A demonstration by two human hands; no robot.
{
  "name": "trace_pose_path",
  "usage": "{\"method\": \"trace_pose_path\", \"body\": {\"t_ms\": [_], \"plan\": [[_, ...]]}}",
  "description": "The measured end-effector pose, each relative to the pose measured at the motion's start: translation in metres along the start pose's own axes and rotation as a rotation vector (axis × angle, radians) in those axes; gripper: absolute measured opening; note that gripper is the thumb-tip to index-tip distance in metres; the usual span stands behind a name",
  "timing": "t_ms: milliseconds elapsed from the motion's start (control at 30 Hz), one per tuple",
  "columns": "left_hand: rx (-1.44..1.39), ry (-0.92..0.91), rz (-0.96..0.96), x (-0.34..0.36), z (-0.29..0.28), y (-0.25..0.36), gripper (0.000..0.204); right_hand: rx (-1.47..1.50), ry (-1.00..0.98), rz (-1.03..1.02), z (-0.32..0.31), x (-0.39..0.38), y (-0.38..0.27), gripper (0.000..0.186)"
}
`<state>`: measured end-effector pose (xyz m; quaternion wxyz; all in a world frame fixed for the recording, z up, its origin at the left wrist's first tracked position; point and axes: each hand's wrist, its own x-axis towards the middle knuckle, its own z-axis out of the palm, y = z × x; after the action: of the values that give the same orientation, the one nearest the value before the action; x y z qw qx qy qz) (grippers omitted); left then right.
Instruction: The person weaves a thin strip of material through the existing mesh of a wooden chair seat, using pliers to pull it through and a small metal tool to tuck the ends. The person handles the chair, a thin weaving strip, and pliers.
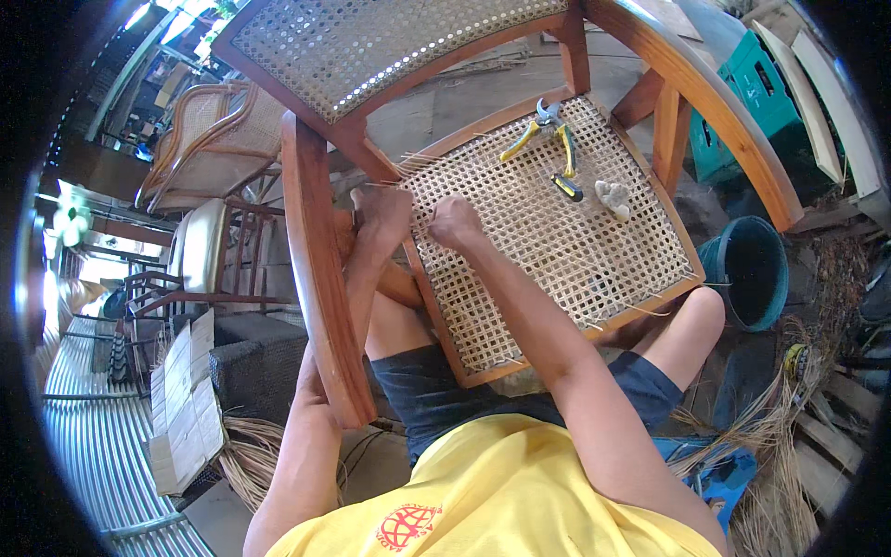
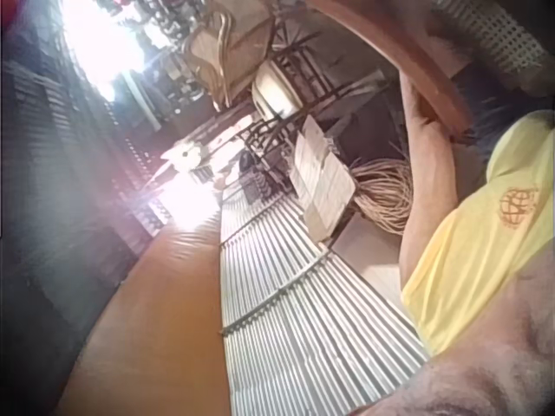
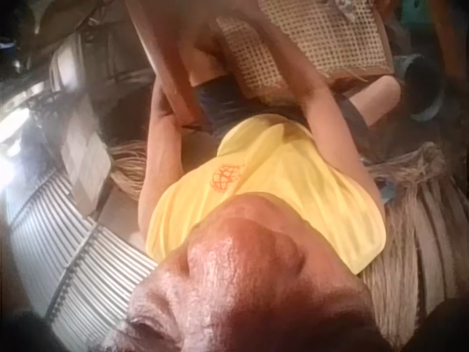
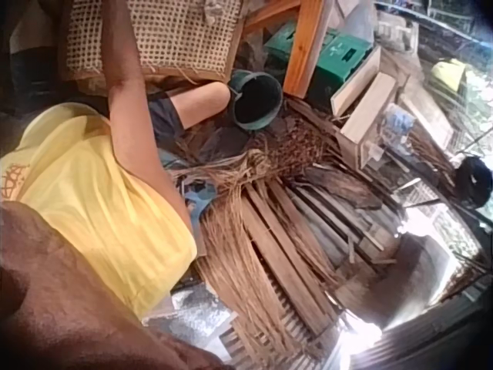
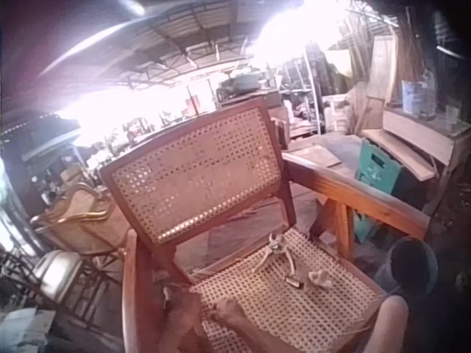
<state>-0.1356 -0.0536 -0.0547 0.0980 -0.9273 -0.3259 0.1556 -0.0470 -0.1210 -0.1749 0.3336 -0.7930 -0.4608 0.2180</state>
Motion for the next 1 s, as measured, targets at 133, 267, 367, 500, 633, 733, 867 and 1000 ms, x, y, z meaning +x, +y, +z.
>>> {"method": "trace_pose_path", "body": {"t_ms": [133, 267, 367, 500, 633, 733, 867, 1000], "plan": [[0.045, 0.014, -0.030, 0.005, 0.022, 0.000, 0.022, 0.093, -0.120, 0.157, 0.001, 0.015, 0.014, 0.017], [-0.060, -0.093, -0.051, 0.002, 0.020, 0.002, 0.020, 0.109, -0.188, 0.143, -0.002, 0.020, 0.023, 0.019], [-0.068, -0.121, -0.070, 0.003, 0.018, 0.002, 0.020, 0.038, -0.190, 0.170, -0.007, 0.021, 0.010, 0.020], [0.006, -0.191, -0.073, 0.002, 0.017, 0.001, 0.025, -0.030, -0.336, 0.217, -0.020, 0.015, -0.013, 0.022], [-0.065, -0.203, -0.068, 0.008, 0.020, 0.004, 0.025, -0.117, -0.300, 0.176, -0.027, 0.012, -0.021, 0.026], [-0.069, -0.288, -0.069, 0.015, 0.033, -0.004, 0.027, -0.162, -0.293, 0.173, -0.029, 0.005, -0.040, 0.027], [-0.105, -0.228, -0.115, 0.018, 0.033, 0.003, 0.026, -0.186, -0.253, 0.125, -0.029, 0.000, -0.033, 0.027], [-0.122, -0.199, -0.172, 0.007, 0.025, 0.008, 0.025, -0.160, -0.176, 0.012, -0.027, -0.014, -0.033, 0.024]]}}
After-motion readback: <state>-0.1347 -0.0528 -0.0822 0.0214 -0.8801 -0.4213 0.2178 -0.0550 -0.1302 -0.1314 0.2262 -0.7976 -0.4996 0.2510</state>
